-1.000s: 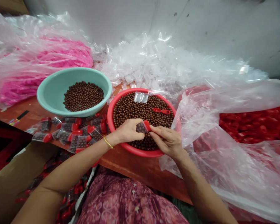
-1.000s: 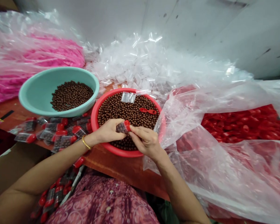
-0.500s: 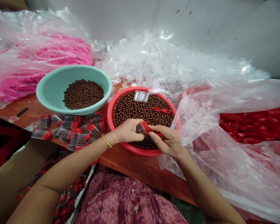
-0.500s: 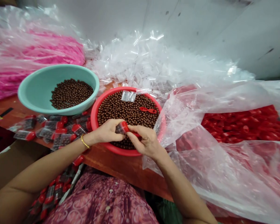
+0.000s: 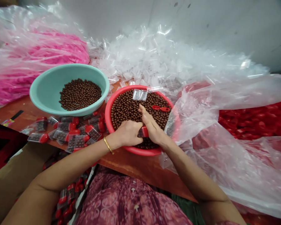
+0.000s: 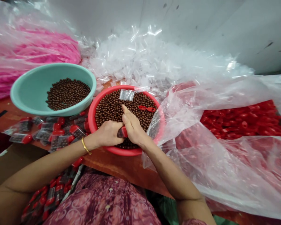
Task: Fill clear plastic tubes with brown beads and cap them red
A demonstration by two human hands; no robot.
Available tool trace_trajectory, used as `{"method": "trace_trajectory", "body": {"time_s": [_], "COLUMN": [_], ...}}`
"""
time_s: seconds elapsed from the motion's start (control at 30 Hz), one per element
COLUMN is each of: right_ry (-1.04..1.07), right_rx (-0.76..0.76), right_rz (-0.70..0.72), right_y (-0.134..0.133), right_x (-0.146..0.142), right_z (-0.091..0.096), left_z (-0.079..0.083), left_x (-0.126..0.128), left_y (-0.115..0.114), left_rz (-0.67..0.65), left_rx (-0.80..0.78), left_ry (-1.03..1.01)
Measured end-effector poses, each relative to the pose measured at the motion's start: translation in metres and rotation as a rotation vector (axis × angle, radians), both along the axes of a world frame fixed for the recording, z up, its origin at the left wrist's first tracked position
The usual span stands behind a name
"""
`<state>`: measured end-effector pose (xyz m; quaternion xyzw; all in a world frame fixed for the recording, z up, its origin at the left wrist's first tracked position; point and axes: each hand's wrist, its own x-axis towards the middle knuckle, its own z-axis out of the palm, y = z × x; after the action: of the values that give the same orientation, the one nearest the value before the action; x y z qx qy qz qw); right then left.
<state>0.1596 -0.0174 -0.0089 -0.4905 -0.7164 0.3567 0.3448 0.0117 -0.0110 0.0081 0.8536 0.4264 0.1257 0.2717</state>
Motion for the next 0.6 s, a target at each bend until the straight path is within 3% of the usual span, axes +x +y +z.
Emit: {"method": "trace_trajectory", "body": {"time_s": [0.1,0.2,0.3,0.4,0.5,0.6], "right_ry": [-0.039,-0.167,-0.594,-0.967,-1.072,-1.038], "right_rx": [0.059,0.189,0.283,0.299,0.315,0.353], "right_rz": [0.033,-0.011,-0.215,-0.323,-0.314,-0.343], "right_y": [0.001,0.013,0.032,0.043,0.044,0.043], "right_x": [-0.002,0.007,0.033,0.059,0.07,0.07], "right_z": [0.006,0.018,0.023,0.016,0.003,-0.006], "left_z": [0.002,0.012,0.023,0.026,0.025,0.034], "left_x": [0.001,-0.012,-0.052,-0.11,-0.15,-0.144], "left_y": [-0.004,-0.014,-0.027,-0.038,-0.044,-0.04], "left_rz": [0.013,0.136,0.346,0.502,0.483,0.389], "left_rx": [0.034,0.096,0.191,0.238,0.239,0.257], "left_ry": [-0.037,-0.096,-0.025,0.27,0.451,0.395]}}
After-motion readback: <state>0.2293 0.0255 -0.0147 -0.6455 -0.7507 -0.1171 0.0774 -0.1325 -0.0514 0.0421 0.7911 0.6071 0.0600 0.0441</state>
